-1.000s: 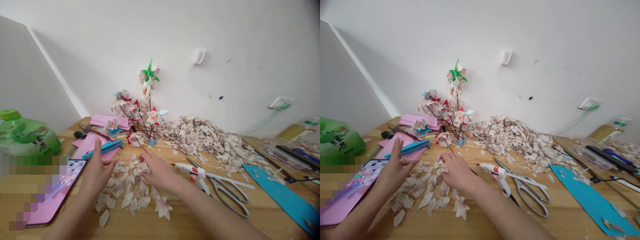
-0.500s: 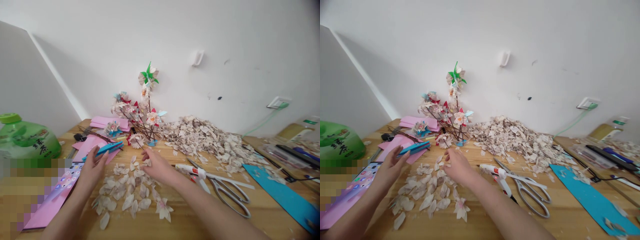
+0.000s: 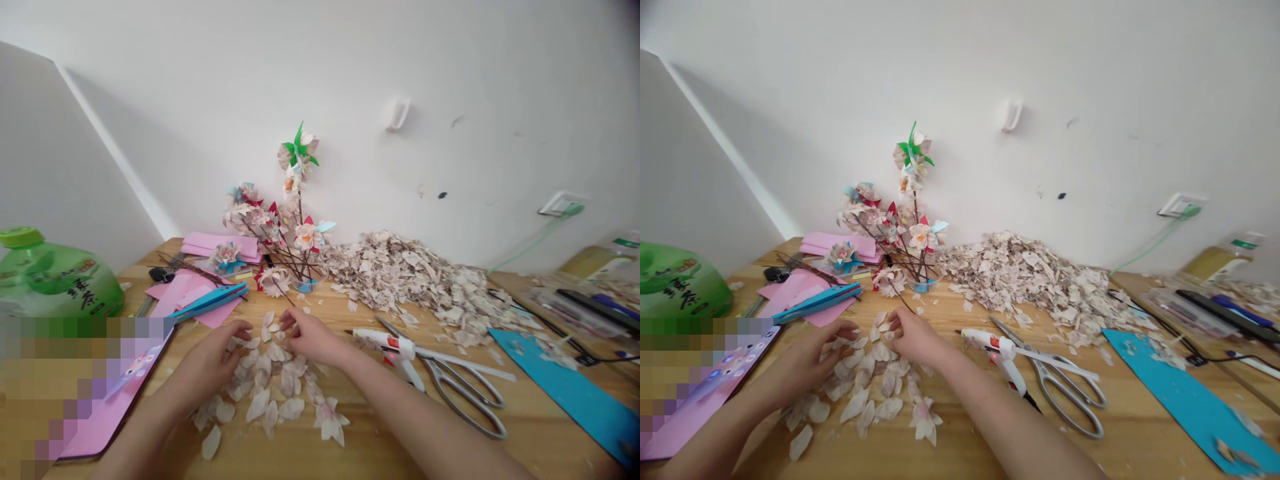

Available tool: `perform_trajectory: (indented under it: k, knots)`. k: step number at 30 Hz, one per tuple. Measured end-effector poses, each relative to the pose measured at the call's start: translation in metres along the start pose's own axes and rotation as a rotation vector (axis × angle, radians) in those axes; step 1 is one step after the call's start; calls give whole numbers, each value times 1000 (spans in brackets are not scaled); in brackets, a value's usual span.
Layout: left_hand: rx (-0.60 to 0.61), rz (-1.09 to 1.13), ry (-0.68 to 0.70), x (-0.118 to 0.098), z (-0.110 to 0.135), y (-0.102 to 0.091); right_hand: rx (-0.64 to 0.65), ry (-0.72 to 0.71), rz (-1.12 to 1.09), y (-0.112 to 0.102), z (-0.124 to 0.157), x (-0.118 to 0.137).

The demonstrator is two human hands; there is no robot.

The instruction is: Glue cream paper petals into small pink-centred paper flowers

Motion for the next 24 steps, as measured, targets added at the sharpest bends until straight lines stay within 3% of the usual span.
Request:
perform_trajectory:
  k: [5,9,14,20,24]
  knots:
    - [22,-95,-6,0,0,6,-6,34,-91,-5,-4,-5]
    - [44,-111,20,2,0,16,33,-65,-77,-12,7,6]
    - [25,-126,91,3,-1,22,60,-147,-47,-4,17,14]
    - [-23,-67,132,0,-1,19,30,-57,-208,-5,7,3]
    - [-81,39,123,-1,-1,16,83,16,-405,-10,2,-6]
Point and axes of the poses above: each hand's wrist, its own z-axis away from the middle knuckle, its own y-axis out of the palm, x = y × z, the point moved 7 cm from there along -z, towards the middle knuckle, and after that the axes turned 10 degrees about z, right-handed, at the moved point
